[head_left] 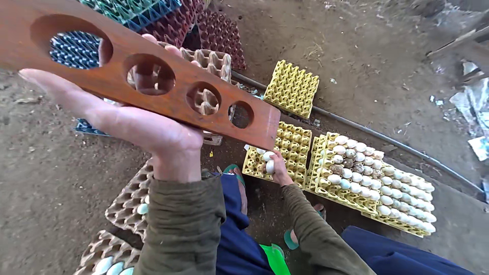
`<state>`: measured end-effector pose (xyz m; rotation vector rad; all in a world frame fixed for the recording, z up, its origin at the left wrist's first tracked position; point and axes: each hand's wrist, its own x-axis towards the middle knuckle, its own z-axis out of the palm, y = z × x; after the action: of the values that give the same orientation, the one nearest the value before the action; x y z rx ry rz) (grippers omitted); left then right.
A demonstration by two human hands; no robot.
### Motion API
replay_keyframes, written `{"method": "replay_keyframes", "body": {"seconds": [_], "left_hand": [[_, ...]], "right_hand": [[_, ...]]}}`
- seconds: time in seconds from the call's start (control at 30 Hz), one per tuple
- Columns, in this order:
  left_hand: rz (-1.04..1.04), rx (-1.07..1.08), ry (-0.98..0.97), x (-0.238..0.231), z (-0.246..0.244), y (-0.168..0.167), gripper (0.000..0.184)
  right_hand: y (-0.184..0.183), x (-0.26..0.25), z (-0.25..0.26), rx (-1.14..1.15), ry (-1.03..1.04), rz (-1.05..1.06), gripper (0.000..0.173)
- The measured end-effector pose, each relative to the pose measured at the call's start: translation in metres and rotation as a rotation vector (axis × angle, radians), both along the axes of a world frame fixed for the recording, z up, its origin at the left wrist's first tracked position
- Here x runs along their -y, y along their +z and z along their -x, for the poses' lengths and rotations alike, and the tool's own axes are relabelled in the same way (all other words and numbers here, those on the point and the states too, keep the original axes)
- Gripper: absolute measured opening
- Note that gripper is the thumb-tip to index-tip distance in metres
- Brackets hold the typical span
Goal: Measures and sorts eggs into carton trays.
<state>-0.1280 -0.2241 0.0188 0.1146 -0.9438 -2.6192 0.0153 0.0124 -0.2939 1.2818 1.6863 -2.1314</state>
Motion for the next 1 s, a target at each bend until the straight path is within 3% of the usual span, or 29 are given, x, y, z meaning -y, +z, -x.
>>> {"method": "replay_keyframes", "body": {"seconds": [0.07, 0.13, 0.27, 0.37, 0.47, 0.57, 0.67, 0.77, 0.83, 0.9, 0.93, 1.0], "left_hand": [[-0.021, -0.034, -0.004, 0.003, 0.0, -0.001, 0.082], [-0.031, -0.053, 0.013, 0.002, -0.001, 0.001, 0.081], [-0.054, -0.032, -0.014, -0.001, -0.002, 0.002, 0.081], [-0.065, -0.029, -0.027, -0.003, -0.004, 0.005, 0.085], [-0.06, -0.046, -0.035, -0.001, -0.002, 0.003, 0.086], [-0.077, -0.041, -0.033, 0.001, -0.003, 0.004, 0.087], [-0.054, -0.058, -0.104, 0.002, -0.006, 0.003, 0.089], [0.011, -0.028, -0.204, -0.004, -0.011, 0.007, 0.075], [0.118, 0.063, -0.327, -0.011, -0.016, 0.006, 0.056], [0.23, 0.192, -0.477, -0.025, -0.027, 0.006, 0.038], [0.271, 0.243, -0.548, -0.034, -0.034, 0.006, 0.036], [0.336, 0.321, -0.652, -0.058, -0.049, 0.006, 0.048]], "right_hand": [[0.003, -0.006, 0.01, 0.025, -0.094, 0.066, 0.038], [0.002, -0.007, 0.022, 0.105, -0.035, -0.05, 0.036], [0.014, -0.006, 0.043, 0.386, 0.425, -0.582, 0.062], [0.015, 0.003, 0.056, 0.529, 0.622, -0.733, 0.075], [0.009, 0.012, 0.064, 0.584, 0.645, -0.795, 0.079], [0.001, 0.015, 0.057, 0.552, 0.622, -0.825, 0.072], [0.019, 0.001, 0.048, 0.459, 0.541, -0.593, 0.062], [0.015, -0.011, 0.023, 0.118, 0.134, -0.385, 0.05], [0.05, -0.023, 0.013, -0.053, -0.062, -0.082, 0.048], [0.098, -0.038, 0.005, -0.228, -0.107, 0.108, 0.05], [0.124, -0.046, 0.001, -0.327, -0.075, 0.163, 0.052], [0.177, -0.058, -0.008, -0.514, 0.009, 0.19, 0.056]]}}
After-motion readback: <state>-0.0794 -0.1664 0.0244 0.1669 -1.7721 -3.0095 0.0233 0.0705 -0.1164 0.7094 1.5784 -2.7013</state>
